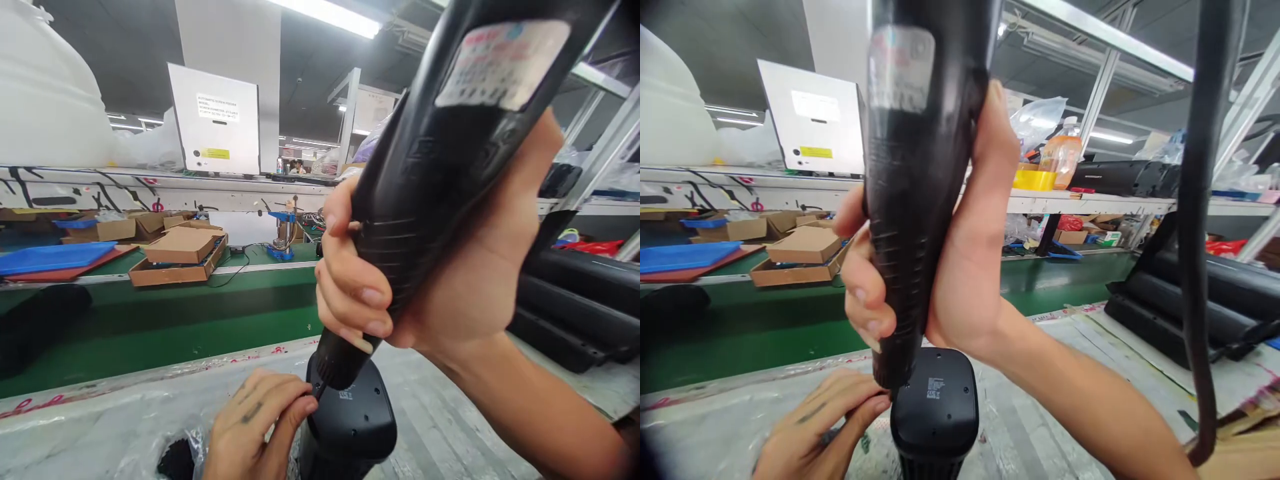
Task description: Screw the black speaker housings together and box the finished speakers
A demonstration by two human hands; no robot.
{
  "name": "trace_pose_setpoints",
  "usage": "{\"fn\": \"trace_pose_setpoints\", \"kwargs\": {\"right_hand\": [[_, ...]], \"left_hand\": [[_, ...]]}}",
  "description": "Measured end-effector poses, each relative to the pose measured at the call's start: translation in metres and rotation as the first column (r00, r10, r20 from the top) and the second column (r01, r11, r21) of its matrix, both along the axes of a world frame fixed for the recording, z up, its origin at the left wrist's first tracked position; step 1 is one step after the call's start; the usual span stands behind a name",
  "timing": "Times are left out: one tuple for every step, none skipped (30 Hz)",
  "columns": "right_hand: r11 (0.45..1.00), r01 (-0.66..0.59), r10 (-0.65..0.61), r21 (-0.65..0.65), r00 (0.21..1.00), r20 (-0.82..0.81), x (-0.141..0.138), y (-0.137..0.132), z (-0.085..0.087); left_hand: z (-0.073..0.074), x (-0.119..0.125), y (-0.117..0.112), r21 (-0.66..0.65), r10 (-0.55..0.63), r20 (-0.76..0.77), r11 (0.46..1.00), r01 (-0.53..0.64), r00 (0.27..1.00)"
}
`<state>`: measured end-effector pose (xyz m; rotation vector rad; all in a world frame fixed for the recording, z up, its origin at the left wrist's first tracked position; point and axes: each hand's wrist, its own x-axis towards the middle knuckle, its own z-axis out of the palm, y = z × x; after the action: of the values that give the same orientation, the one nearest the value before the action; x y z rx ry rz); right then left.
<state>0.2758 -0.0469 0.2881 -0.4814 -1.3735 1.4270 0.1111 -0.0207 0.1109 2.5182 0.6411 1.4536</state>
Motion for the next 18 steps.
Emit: {"fn": "trace_pose_setpoints", "kwargs": {"right_hand": [[1.000, 0.004, -0.004, -0.004, 1.000, 0.014, 0.000, -0.004, 0.003], [1.000, -0.001, 0.001, -0.005, 1.000, 0.021, 0.000, -0.006, 0.005], [1.000, -0.009, 0.009, -0.010, 1.000, 0.021, 0.000, -0.008, 0.005], [1.000, -0.020, 0.021, -0.021, 1.000, 0.016, 0.001, -0.009, 0.006], [0.999, -0.033, 0.033, -0.034, 0.999, 0.004, 0.002, -0.010, 0.006], [0.998, -0.044, 0.044, -0.048, 0.999, -0.008, 0.003, -0.011, 0.005], [0.996, -0.060, 0.059, -0.060, 0.998, -0.017, 0.004, -0.013, 0.005], [0.995, -0.065, 0.064, -0.071, 0.998, -0.023, 0.005, -0.014, 0.004], [0.995, -0.067, 0.065, -0.070, 0.998, -0.023, 0.006, -0.015, 0.004], [0.996, -0.069, 0.068, -0.060, 0.998, -0.017, 0.008, -0.017, 0.003], [0.997, -0.067, 0.066, -0.050, 0.998, -0.010, 0.009, -0.018, 0.001], [0.997, -0.060, 0.060, -0.044, 0.998, -0.001, 0.010, -0.019, -0.001], [0.998, -0.049, 0.050, -0.037, 0.999, 0.010, 0.012, -0.021, -0.003], [0.999, -0.036, 0.038, -0.030, 0.999, 0.037, 0.014, -0.021, -0.006], [0.999, -0.032, 0.033, -0.012, 0.997, 0.063, 0.016, -0.022, -0.009], [1.000, -0.026, 0.025, 0.008, 0.996, 0.084, 0.018, -0.023, -0.011], [0.999, -0.022, 0.019, 0.035, 0.995, 0.096, 0.020, -0.023, -0.013], [0.998, -0.014, 0.009, 0.054, 0.995, 0.102, 0.022, -0.024, -0.015]], "left_hand": [[0.000, 0.003, 0.000, 0.017, -0.022, -0.017, 1.000, 0.022, 1.000], [0.000, 0.005, 0.001, 0.031, -0.055, -0.038, 0.998, 0.056, 0.998], [-0.001, 0.006, 0.000, 0.043, -0.087, -0.059, 0.995, 0.090, 0.994], [-0.001, 0.008, -0.001, 0.055, -0.113, -0.076, 0.992, 0.117, 0.991], [-0.001, 0.009, -0.002, 0.065, -0.127, -0.086, 0.989, 0.132, 0.988], [-0.001, 0.011, -0.004, 0.068, -0.125, -0.085, 0.989, 0.131, 0.989], [0.000, 0.013, -0.006, 0.066, -0.112, -0.074, 0.991, 0.117, 0.991], [0.000, 0.014, -0.007, 0.063, -0.094, -0.064, 0.993, 0.098, 0.993], [-0.001, 0.016, -0.009, 0.059, -0.080, -0.057, 0.995, 0.083, 0.995], [-0.002, 0.018, -0.011, 0.058, -0.076, -0.047, 0.995, 0.079, 0.996], [-0.004, 0.020, -0.012, 0.064, -0.088, -0.033, 0.994, 0.090, 0.996], [-0.006, 0.021, -0.012, 0.078, -0.105, -0.018, 0.991, 0.106, 0.994], [-0.010, 0.022, -0.013, 0.110, -0.119, -0.012, 0.987, 0.120, 0.993], [-0.015, 0.023, -0.013, 0.145, -0.112, -0.013, 0.983, 0.113, 0.994], [-0.020, 0.023, -0.013, 0.177, -0.078, -0.017, 0.981, 0.080, 0.997], [-0.025, 0.023, -0.012, 0.200, -0.018, -0.026, 0.980, 0.023, 1.000], [-0.030, 0.023, -0.012, 0.216, 0.045, -0.036, 0.976, -0.036, 0.998], [-0.034, 0.022, -0.011, 0.221, 0.091, -0.044, 0.972, -0.079, 0.995]]}}
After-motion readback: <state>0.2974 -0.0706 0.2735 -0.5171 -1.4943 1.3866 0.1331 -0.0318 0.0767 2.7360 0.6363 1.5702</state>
